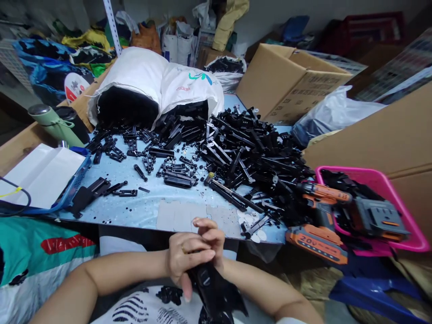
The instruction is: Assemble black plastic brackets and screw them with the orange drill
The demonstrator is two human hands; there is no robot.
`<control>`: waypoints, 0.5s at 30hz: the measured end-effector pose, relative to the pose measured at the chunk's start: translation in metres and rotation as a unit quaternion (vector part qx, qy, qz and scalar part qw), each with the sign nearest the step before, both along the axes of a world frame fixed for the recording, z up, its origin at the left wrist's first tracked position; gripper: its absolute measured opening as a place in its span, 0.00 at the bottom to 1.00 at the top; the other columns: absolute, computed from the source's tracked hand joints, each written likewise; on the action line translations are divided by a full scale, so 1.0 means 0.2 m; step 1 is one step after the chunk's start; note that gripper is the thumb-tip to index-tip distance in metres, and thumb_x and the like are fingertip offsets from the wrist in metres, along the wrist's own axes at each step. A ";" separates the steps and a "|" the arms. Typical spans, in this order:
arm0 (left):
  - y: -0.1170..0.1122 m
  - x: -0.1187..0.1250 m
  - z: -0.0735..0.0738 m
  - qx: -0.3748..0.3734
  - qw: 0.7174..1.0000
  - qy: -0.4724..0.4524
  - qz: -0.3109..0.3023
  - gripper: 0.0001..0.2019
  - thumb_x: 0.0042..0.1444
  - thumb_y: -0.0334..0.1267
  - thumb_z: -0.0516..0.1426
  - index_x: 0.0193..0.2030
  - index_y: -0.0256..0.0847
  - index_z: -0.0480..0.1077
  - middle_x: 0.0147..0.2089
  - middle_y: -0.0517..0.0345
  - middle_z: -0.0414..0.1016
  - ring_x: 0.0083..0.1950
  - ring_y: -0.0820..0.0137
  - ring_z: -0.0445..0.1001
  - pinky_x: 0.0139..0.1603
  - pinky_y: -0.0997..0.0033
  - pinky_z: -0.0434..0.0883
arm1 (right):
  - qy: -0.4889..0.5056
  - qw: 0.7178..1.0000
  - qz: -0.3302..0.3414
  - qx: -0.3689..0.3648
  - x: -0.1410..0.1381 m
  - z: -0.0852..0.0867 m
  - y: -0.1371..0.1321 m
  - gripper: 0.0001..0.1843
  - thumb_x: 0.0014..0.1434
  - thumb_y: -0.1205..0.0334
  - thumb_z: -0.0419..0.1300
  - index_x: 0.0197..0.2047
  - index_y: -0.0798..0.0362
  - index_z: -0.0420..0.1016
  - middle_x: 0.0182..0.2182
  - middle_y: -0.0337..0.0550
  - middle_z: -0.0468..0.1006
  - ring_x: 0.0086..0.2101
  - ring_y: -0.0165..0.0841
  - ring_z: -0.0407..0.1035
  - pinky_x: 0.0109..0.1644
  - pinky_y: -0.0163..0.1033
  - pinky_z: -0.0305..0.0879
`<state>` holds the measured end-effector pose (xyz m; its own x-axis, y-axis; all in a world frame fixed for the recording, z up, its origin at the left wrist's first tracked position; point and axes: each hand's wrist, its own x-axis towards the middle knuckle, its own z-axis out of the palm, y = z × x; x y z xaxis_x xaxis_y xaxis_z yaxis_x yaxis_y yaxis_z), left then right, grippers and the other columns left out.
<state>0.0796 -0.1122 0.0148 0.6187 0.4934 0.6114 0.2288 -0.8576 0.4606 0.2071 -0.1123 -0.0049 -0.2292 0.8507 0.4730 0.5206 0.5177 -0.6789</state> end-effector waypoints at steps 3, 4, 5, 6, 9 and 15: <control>0.15 -0.05 -0.08 0.114 0.990 0.014 0.082 0.42 0.51 0.72 0.35 0.51 0.41 0.70 0.39 0.46 0.75 0.41 0.62 0.73 0.41 0.62 0.71 | -0.085 0.993 0.070 0.041 0.05 -0.04 0.33 0.23 0.65 0.51 0.34 0.42 0.49 0.68 0.46 0.53 0.69 0.48 0.40 0.64 0.51 0.53 0.64; 0.20 -0.08 -0.11 0.123 0.984 0.053 0.117 0.41 0.51 0.71 0.37 0.54 0.40 0.69 0.40 0.46 0.74 0.40 0.62 0.73 0.41 0.63 0.70 | -0.119 0.987 0.095 0.050 0.08 -0.04 0.46 0.21 0.66 0.52 0.38 0.44 0.50 0.69 0.49 0.53 0.68 0.51 0.40 0.62 0.53 0.52 0.62; 0.26 -0.10 -0.13 0.119 0.977 0.104 0.144 0.41 0.52 0.71 0.40 0.56 0.40 0.68 0.40 0.45 0.74 0.39 0.62 0.73 0.40 0.63 0.70 | -0.161 0.981 0.098 0.048 0.10 -0.05 0.60 0.19 0.65 0.52 0.43 0.47 0.51 0.69 0.53 0.54 0.66 0.53 0.41 0.60 0.55 0.53 0.60; 0.31 -0.13 -0.16 0.106 0.969 0.157 0.160 0.40 0.52 0.70 0.42 0.57 0.39 0.67 0.39 0.45 0.74 0.38 0.62 0.73 0.39 0.64 0.69 | -0.207 0.971 0.116 0.042 0.12 -0.06 0.73 0.19 0.64 0.51 0.47 0.50 0.52 0.69 0.54 0.54 0.66 0.54 0.42 0.59 0.56 0.53 0.59; 0.42 -0.20 -0.23 0.068 0.946 0.264 0.176 0.37 0.54 0.66 0.44 0.59 0.39 0.65 0.40 0.43 0.73 0.38 0.61 0.72 0.39 0.64 0.67 | -0.290 0.933 0.214 0.022 0.11 -0.10 1.00 0.17 0.66 0.59 0.47 0.51 0.53 0.71 0.52 0.51 0.70 0.50 0.37 0.64 0.53 0.46 0.62; 0.65 -0.25 -0.28 0.012 0.925 0.316 0.210 0.20 0.63 0.47 0.48 0.55 0.37 0.66 0.49 0.40 0.70 0.50 0.57 0.67 0.46 0.57 0.63 | -0.329 0.927 0.173 0.047 -0.16 -0.04 1.32 0.20 0.68 0.57 0.44 0.53 0.55 0.70 0.49 0.49 0.73 0.47 0.37 0.64 0.52 0.43 0.59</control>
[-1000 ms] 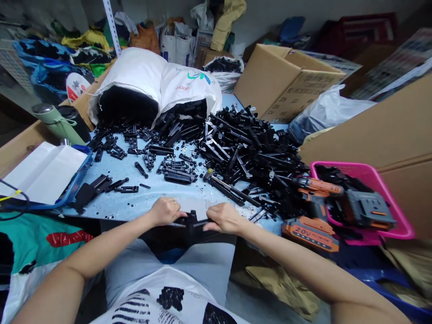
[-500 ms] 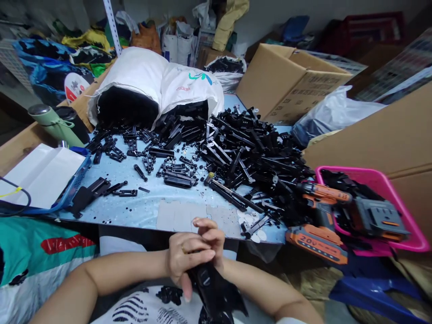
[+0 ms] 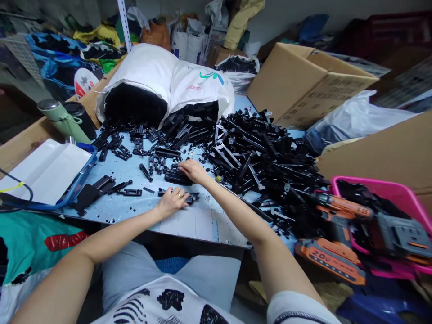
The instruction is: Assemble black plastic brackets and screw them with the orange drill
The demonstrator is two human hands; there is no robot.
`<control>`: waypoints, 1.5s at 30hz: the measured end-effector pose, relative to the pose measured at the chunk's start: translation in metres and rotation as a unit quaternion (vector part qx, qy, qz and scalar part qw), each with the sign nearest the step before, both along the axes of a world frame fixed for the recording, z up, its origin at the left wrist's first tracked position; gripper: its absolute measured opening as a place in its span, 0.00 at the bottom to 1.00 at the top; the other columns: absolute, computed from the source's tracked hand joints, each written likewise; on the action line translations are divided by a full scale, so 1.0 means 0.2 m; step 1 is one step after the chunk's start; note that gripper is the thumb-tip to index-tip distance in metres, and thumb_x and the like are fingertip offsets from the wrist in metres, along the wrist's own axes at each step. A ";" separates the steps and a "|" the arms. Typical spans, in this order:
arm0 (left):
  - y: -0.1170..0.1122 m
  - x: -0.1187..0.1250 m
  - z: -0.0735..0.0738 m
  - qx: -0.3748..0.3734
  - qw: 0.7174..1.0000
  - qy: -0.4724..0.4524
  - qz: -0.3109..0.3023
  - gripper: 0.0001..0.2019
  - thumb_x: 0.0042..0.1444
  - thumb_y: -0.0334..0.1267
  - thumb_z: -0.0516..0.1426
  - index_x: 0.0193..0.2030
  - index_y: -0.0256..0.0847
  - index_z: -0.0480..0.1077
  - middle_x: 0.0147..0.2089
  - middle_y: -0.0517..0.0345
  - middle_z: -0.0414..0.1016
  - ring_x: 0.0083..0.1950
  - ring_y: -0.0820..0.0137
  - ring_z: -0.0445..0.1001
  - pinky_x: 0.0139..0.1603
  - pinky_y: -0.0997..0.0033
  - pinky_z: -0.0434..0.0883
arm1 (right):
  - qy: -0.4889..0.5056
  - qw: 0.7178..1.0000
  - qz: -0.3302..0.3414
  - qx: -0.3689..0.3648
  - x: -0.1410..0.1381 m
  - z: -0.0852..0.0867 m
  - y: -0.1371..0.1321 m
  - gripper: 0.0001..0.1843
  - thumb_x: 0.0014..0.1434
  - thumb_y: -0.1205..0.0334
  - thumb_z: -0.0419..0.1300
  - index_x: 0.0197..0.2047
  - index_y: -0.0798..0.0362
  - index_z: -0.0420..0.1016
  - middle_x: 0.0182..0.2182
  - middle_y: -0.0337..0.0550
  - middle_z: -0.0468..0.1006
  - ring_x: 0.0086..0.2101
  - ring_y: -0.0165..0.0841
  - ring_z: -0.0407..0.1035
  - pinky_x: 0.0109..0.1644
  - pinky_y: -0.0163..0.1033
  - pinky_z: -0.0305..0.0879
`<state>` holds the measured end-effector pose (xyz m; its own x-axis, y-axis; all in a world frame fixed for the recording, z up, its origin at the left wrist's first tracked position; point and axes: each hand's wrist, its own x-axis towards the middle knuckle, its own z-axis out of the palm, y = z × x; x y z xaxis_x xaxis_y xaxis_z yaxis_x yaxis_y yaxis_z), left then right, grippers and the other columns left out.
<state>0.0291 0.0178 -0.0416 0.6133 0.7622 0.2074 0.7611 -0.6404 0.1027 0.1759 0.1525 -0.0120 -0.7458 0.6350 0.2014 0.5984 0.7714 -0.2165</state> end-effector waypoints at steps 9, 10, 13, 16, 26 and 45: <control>0.31 -0.31 0.17 -0.034 0.893 -0.040 0.446 0.23 0.61 0.48 0.48 0.51 0.28 0.66 0.48 0.33 0.70 0.51 0.50 0.68 0.47 0.56 0.65 | -0.109 0.993 -0.039 0.039 -0.45 0.01 0.47 0.16 0.61 0.59 0.57 0.49 0.58 0.70 0.58 0.54 0.60 0.54 0.45 0.52 0.50 0.47 0.57; 0.33 -0.38 0.17 -0.070 0.862 -0.044 0.501 0.23 0.61 0.49 0.48 0.48 0.27 0.67 0.46 0.31 0.71 0.50 0.50 0.70 0.45 0.56 0.66 | -0.109 0.993 -0.036 0.032 -0.47 0.00 0.48 0.15 0.60 0.59 0.57 0.49 0.58 0.70 0.59 0.54 0.60 0.55 0.45 0.52 0.50 0.47 0.57; 0.37 -0.50 0.14 -0.174 0.823 -0.073 0.536 0.21 0.58 0.49 0.52 0.42 0.27 0.70 0.40 0.32 0.74 0.46 0.48 0.74 0.44 0.56 0.68 | -0.106 0.994 -0.028 0.005 -0.49 -0.02 0.48 0.12 0.62 0.62 0.55 0.47 0.57 0.70 0.54 0.53 0.66 0.52 0.42 0.57 0.50 0.46 0.56; 0.37 -0.52 0.12 -0.170 0.825 -0.112 0.528 0.16 0.59 0.41 0.51 0.43 0.27 0.69 0.44 0.30 0.74 0.49 0.50 0.73 0.46 0.58 0.67 | -0.108 0.994 -0.029 -0.005 -0.48 0.00 0.46 0.16 0.59 0.67 0.57 0.51 0.58 0.66 0.45 0.52 0.73 0.47 0.41 0.63 0.49 0.45 0.57; 0.09 -0.48 0.15 -0.172 0.779 -0.434 0.419 0.20 0.61 0.46 0.50 0.55 0.36 0.63 0.38 0.52 0.75 0.29 0.72 0.72 0.29 0.75 0.67 | 0.274 0.936 -0.102 -0.196 -0.21 0.22 0.03 0.23 0.49 0.59 0.61 0.49 0.58 0.68 0.43 0.48 0.71 0.43 0.37 0.67 0.49 0.42 0.64; -0.29 -0.20 0.18 -0.254 0.742 -0.555 0.276 0.24 0.57 0.48 0.54 0.57 0.37 0.66 0.31 0.58 0.71 0.23 0.78 0.67 0.21 0.79 0.63 | 0.165 0.957 -0.079 -0.224 0.45 -0.05 -0.75 0.23 0.52 0.49 0.63 0.48 0.53 0.72 0.42 0.50 0.73 0.44 0.40 0.67 0.51 0.49 0.61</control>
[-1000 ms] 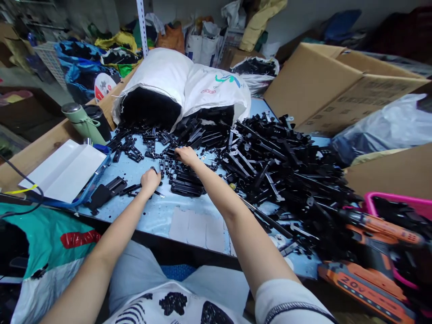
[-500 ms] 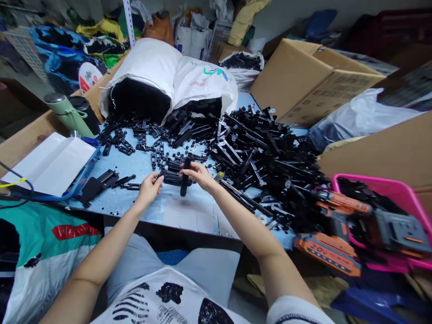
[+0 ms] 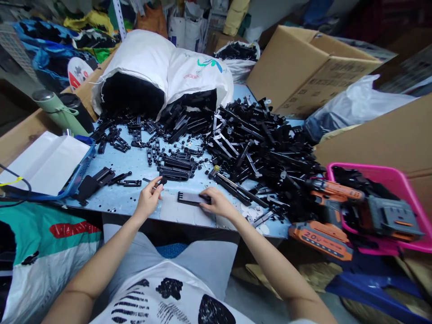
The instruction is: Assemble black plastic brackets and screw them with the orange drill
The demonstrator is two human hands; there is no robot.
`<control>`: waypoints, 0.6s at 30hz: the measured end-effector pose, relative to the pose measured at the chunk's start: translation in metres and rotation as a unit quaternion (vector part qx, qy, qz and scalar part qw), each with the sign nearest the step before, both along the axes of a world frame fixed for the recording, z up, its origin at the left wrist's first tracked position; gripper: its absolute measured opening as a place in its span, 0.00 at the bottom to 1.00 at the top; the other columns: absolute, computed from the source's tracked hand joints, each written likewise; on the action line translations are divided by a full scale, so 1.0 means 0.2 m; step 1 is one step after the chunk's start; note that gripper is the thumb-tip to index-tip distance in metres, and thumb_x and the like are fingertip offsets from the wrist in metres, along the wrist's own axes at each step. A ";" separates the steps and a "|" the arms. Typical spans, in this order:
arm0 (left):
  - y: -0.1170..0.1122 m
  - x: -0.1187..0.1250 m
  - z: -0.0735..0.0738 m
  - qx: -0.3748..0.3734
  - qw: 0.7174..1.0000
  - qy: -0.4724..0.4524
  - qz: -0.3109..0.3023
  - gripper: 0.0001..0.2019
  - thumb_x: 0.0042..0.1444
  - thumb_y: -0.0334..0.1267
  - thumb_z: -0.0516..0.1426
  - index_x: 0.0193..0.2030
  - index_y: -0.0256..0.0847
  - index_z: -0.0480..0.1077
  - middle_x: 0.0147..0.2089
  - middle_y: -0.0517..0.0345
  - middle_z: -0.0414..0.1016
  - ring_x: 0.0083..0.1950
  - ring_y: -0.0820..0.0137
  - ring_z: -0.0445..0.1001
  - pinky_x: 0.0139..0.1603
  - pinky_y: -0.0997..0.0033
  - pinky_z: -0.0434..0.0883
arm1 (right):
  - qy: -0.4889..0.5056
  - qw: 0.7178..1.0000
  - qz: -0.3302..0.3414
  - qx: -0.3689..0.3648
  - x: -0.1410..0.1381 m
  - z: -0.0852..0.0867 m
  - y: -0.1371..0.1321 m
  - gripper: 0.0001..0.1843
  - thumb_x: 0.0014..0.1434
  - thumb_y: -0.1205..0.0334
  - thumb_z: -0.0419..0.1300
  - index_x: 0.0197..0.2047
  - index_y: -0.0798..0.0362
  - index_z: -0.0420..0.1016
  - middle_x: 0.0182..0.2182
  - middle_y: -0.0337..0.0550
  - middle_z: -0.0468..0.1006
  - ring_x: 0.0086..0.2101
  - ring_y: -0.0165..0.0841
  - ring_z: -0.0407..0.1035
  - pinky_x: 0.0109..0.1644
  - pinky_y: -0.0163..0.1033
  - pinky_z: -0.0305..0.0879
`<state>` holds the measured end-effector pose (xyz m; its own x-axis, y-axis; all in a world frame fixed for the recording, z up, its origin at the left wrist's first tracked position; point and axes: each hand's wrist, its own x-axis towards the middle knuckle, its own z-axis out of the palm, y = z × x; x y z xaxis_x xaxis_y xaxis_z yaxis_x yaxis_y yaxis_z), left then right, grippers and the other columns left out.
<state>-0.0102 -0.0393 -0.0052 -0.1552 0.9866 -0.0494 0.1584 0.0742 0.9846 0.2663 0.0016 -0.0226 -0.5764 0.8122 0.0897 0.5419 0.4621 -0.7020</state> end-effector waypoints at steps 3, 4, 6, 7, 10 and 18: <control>-0.02 0.04 0.01 0.001 0.999 0.032 -0.015 0.24 0.58 0.47 0.53 0.59 0.38 0.65 0.30 0.59 0.72 0.22 0.78 0.66 0.24 0.78 0.65 | -0.114 0.990 0.040 0.079 -0.12 -0.01 -0.04 0.26 0.59 0.48 0.56 0.58 0.51 0.66 0.48 0.53 0.71 0.50 0.43 0.63 0.56 0.54 0.55; -0.02 0.06 0.02 0.005 0.999 0.038 -0.022 0.24 0.58 0.47 0.53 0.59 0.38 0.66 0.30 0.59 0.73 0.22 0.78 0.66 0.25 0.77 0.66 | -0.100 0.992 0.031 0.067 -0.19 -0.01 -0.04 0.26 0.62 0.49 0.53 0.59 0.51 0.64 0.48 0.53 0.71 0.49 0.42 0.64 0.56 0.53 0.57; -0.03 0.11 0.05 0.013 0.998 0.044 -0.041 0.23 0.58 0.46 0.53 0.59 0.38 0.66 0.32 0.58 0.74 0.22 0.78 0.66 0.26 0.76 0.67 | 0.007 1.000 -0.016 -0.021 -0.31 0.01 -0.04 0.25 0.66 0.50 0.45 0.62 0.50 0.61 0.45 0.51 0.72 0.42 0.37 0.68 0.49 0.47 0.64; -0.04 0.14 0.06 0.014 0.998 0.044 -0.051 0.23 0.59 0.46 0.53 0.58 0.38 0.66 0.32 0.57 0.74 0.21 0.78 0.66 0.26 0.76 0.67 | 0.082 0.992 -0.043 -0.085 -0.36 0.02 -0.03 0.26 0.66 0.49 0.42 0.63 0.49 0.58 0.44 0.49 0.72 0.38 0.34 0.69 0.44 0.44 0.68; -0.04 0.17 0.10 0.036 0.996 0.061 -0.059 0.22 0.59 0.45 0.52 0.58 0.39 0.67 0.37 0.53 0.76 0.23 0.76 0.68 0.28 0.73 0.69 | 0.266 0.928 -0.077 -0.247 -0.42 0.07 -0.04 0.30 0.65 0.45 0.43 0.66 0.48 0.54 0.36 0.42 0.73 0.28 0.29 0.69 0.31 0.38 0.70; -0.04 0.15 0.12 0.148 0.966 0.186 -0.098 0.19 0.61 0.39 0.51 0.57 0.38 0.68 0.39 0.50 0.75 0.42 0.66 0.73 0.45 0.66 0.70 | 0.316 0.916 -0.081 -0.235 -0.38 0.09 -0.04 0.31 0.60 0.45 0.52 0.64 0.48 0.59 0.36 0.41 0.74 0.24 0.25 0.67 0.25 0.34 0.70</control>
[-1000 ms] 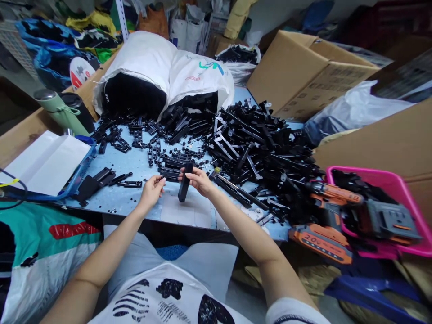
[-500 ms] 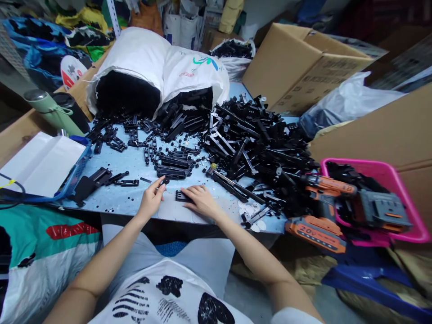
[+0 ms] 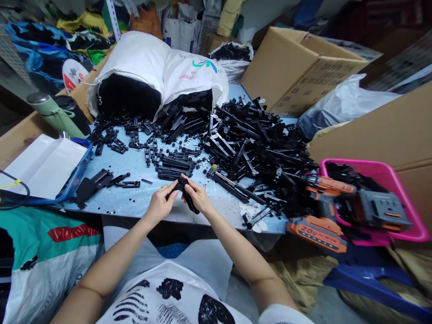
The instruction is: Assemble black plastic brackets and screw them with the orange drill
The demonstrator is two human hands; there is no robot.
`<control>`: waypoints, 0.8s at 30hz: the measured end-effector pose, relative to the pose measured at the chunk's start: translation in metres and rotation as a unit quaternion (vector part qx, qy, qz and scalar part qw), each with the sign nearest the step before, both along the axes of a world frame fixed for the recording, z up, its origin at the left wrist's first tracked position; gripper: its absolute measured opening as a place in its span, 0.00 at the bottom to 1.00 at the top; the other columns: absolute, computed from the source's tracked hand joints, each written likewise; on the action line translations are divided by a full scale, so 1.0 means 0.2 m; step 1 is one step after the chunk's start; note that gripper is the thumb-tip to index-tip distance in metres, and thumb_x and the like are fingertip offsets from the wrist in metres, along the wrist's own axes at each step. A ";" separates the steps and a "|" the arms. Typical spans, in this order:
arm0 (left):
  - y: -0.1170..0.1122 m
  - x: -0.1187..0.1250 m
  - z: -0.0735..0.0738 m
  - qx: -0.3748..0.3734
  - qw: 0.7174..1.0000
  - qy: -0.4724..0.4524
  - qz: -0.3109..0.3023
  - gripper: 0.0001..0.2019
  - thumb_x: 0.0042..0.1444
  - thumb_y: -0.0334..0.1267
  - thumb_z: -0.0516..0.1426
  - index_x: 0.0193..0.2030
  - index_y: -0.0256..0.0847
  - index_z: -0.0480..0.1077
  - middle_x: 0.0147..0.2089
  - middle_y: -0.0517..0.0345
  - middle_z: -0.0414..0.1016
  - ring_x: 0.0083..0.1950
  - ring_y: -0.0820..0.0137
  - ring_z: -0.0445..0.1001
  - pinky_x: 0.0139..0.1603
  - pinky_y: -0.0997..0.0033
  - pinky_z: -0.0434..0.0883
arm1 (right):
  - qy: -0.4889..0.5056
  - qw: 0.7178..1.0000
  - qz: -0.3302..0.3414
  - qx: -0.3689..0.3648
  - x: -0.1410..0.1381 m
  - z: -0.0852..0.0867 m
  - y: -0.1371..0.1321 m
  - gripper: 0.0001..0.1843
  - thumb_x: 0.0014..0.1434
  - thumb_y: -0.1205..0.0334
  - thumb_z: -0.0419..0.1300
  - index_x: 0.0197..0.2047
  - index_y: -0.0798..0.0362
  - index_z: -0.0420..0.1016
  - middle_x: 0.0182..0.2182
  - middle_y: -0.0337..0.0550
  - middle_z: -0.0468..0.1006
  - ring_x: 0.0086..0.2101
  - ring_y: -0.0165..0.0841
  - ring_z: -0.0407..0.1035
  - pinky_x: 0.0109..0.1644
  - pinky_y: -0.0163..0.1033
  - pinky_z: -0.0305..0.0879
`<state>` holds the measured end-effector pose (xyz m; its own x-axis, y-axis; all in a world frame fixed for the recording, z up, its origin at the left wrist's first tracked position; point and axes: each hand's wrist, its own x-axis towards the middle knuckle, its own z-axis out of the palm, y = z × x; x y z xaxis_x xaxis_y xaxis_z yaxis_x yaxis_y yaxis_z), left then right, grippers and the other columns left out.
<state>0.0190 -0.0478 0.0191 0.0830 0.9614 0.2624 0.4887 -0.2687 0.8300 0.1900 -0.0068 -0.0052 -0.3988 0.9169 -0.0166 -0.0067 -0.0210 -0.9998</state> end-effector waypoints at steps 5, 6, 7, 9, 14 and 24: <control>-0.02 0.01 0.00 0.038 0.997 0.060 -0.001 0.19 0.63 0.39 0.49 0.58 0.39 0.66 0.40 0.49 0.74 0.42 0.66 0.73 0.44 0.66 0.70 | -0.119 0.965 0.039 0.230 0.07 0.06 0.03 0.27 0.59 0.51 0.57 0.61 0.45 0.64 0.48 0.45 0.73 0.40 0.32 0.71 0.45 0.41 0.71; -0.03 0.02 0.00 0.049 0.997 0.063 -0.001 0.19 0.63 0.38 0.49 0.58 0.39 0.66 0.41 0.49 0.74 0.42 0.66 0.73 0.45 0.66 0.70 | -0.133 0.954 0.039 0.266 0.08 0.08 0.03 0.27 0.60 0.52 0.57 0.61 0.46 0.64 0.48 0.46 0.73 0.43 0.34 0.70 0.49 0.42 0.69; -0.03 0.03 0.01 0.060 0.996 0.059 0.003 0.18 0.63 0.38 0.49 0.59 0.40 0.66 0.42 0.49 0.74 0.42 0.67 0.73 0.46 0.66 0.70 | -0.143 0.946 0.035 0.288 0.08 0.09 0.03 0.27 0.60 0.52 0.57 0.62 0.47 0.63 0.47 0.46 0.74 0.44 0.34 0.69 0.51 0.43 0.68; -0.03 0.07 0.01 0.089 0.995 0.037 0.028 0.18 0.64 0.38 0.48 0.59 0.40 0.65 0.43 0.48 0.74 0.43 0.67 0.73 0.46 0.67 0.70 | -0.150 0.946 0.014 0.288 0.06 0.09 0.00 0.28 0.62 0.51 0.55 0.64 0.48 0.60 0.46 0.47 0.74 0.42 0.34 0.70 0.48 0.43 0.69; -0.03 0.16 0.03 0.111 0.988 -0.008 0.109 0.20 0.65 0.41 0.44 0.58 0.38 0.66 0.45 0.45 0.75 0.44 0.66 0.73 0.47 0.66 0.71 | -0.129 0.968 -0.078 0.202 -0.07 0.04 -0.12 0.30 0.63 0.48 0.50 0.66 0.45 0.55 0.49 0.48 0.70 0.40 0.35 0.70 0.42 0.41 0.71; -0.12 0.10 -0.19 -0.079 0.984 0.036 0.156 0.27 0.62 0.43 0.49 0.66 0.38 0.51 0.50 0.42 0.71 0.47 0.59 0.74 0.46 0.57 0.72 | -0.416 0.852 -0.095 0.302 0.19 0.08 0.40 0.24 0.65 0.52 0.46 0.61 0.51 0.62 0.54 0.51 0.67 0.53 0.41 0.59 0.54 0.46 0.60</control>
